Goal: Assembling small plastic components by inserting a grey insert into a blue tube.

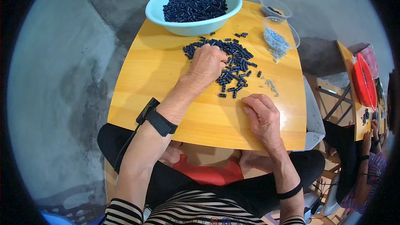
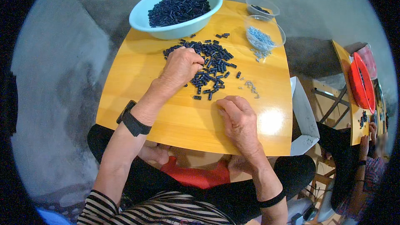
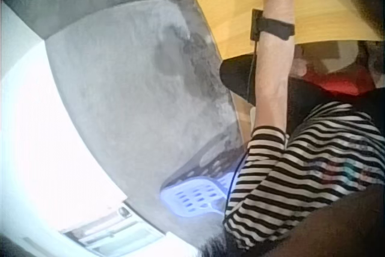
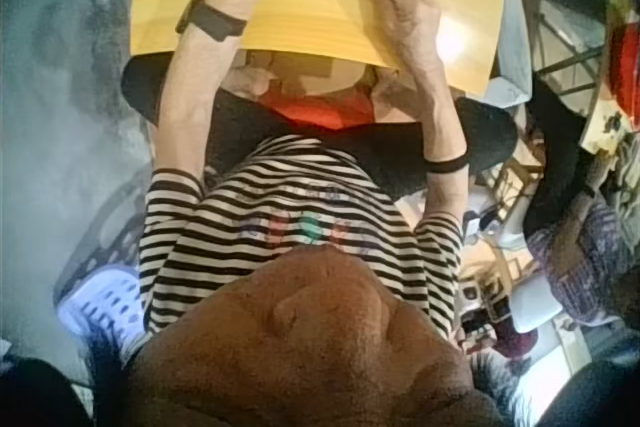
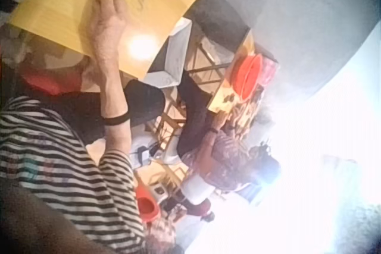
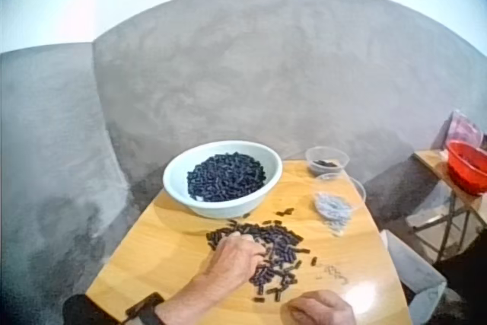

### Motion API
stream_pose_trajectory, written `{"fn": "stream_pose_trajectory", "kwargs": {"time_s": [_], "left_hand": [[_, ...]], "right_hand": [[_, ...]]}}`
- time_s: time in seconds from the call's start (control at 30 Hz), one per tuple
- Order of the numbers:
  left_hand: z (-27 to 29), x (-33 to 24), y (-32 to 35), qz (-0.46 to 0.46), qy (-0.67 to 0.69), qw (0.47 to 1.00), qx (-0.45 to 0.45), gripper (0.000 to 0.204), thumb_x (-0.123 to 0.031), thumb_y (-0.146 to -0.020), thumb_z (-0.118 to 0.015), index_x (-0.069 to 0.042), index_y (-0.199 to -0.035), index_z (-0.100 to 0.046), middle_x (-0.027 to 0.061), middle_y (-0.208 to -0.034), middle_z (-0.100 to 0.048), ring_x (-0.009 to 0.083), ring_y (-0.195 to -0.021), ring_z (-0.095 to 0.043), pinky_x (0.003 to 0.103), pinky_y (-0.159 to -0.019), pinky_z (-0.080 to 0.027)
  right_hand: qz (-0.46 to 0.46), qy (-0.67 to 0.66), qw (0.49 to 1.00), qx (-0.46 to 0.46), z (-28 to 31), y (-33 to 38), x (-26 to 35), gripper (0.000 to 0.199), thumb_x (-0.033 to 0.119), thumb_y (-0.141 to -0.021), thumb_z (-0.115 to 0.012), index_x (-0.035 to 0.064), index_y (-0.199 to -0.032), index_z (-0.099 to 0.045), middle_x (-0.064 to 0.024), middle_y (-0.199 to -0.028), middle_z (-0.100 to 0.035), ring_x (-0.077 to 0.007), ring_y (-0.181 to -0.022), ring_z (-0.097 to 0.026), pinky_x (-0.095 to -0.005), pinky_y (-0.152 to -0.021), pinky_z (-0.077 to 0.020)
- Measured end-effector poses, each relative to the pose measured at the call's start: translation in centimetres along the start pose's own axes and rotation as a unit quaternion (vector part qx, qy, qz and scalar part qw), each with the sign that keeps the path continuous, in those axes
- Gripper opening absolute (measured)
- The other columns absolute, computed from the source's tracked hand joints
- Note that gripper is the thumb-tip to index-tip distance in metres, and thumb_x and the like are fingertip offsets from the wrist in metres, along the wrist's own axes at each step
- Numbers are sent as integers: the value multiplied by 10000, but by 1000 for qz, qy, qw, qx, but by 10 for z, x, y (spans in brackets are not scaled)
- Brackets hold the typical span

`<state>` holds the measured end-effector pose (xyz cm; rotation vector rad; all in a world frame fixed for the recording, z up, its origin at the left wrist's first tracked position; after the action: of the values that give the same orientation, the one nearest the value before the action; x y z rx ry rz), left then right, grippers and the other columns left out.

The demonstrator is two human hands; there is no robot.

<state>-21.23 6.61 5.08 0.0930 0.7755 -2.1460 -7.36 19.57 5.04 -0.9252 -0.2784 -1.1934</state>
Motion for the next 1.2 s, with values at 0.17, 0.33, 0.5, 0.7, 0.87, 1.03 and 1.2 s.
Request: {"fn": "stream_pose_trajectory", "kwargs": {"time_s": [0.17, 0.33, 0.5, 0.7, 0.87, 1.03, 1.2], "left_hand": [[-1, -3, 0, 0, -7, 1000, 18, 78, -118, -690, -735, -89, -762, -727, 97, -765, -645, 303, -803, -605, 418, -730, -491], [-1, -4, 3, -8, 10, 1000, 12, 69, -117, -710, -729, -84, -770, -725, 100, -770, -648, 301, -800, -607, 417, -731, -490], [-2, -5, 2, -5, 21, 1000, 5, 77, -95, -701, -694, -73, -768, -726, 110, -761, -645, 307, -788, -612, 418, -722, -491], [6, 1, 4, -1, 30, 999, -45, 99, -81, -696, -661, -69, -768, -727, 123, -735, -634, 316, -746, -612, 427, -690, -493], [9, -1, 6, 0, 40, 998, -47, 112, -68, -715, -665, -49, -807, -726, 133, -753, -632, 314, -779, -608, 419, -705, -487], [25, -8, 11, 15, 61, 996, -64, 120, -67, -755, -683, -26, -861, -721, 134, -772, -625, 304, -801, -597, 407, -715, -475], [54, -24, 39, 12, 99, 994, -53, 110, -67, -771, -686, -16, -865, -712, 123, -767, -618, 290, -793, -596, 372, -701, -475]], "right_hand": [[3, 7, 1000, 13, -1, -1, -1, 156, -43, -772, -641, -3, -921, -662, -147, -903, -638, -293, -849, -636, -346, -752, -511], [7, 12, 1000, 16, -2, -1, 1, 156, -46, -771, -639, -3, -919, -661, -147, -903, -637, -296, -850, -635, -347, -752, -510], [6, 12, 1000, 15, -2, -1, 1, 159, -50, -763, -642, -4, -914, -660, -147, -899, -635, -297, -843, -634, -348, -748, -510], [3, 21, 1000, 15, -2, -1, 2, 159, -52, -760, -641, 0, -909, -661, -142, -898, -636, -291, -843, -635, -347, -746, -509], [5, 23, 1000, 13, -3, -2, 2, 148, -47, -767, -641, 4, -904, -663, -138, -892, -639, -286, -843, -637, -347, -746, -510], [5, 22, 1000, 8, -3, -2, 3, 143, -42, -770, -647, 4, -905, -665, -136, -887, -640, -286, -838, -637, -345, -744, -512], [-2, 13, 1000, 3, -3, -1, 2, 141, -40, -768, -653, 2, -902, -665, -139, -883, -639, -288, -833, -637, -345, -740, -512]]}}
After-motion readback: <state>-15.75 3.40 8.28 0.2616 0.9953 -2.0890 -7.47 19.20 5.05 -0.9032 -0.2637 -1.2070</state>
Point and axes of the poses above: each hand's wrist, its own y-axis away from the middle knuckle, its own z-axis out of the back of the hand, x = y × z, the point moved 9 cm from there along -y, towards the middle knuckle
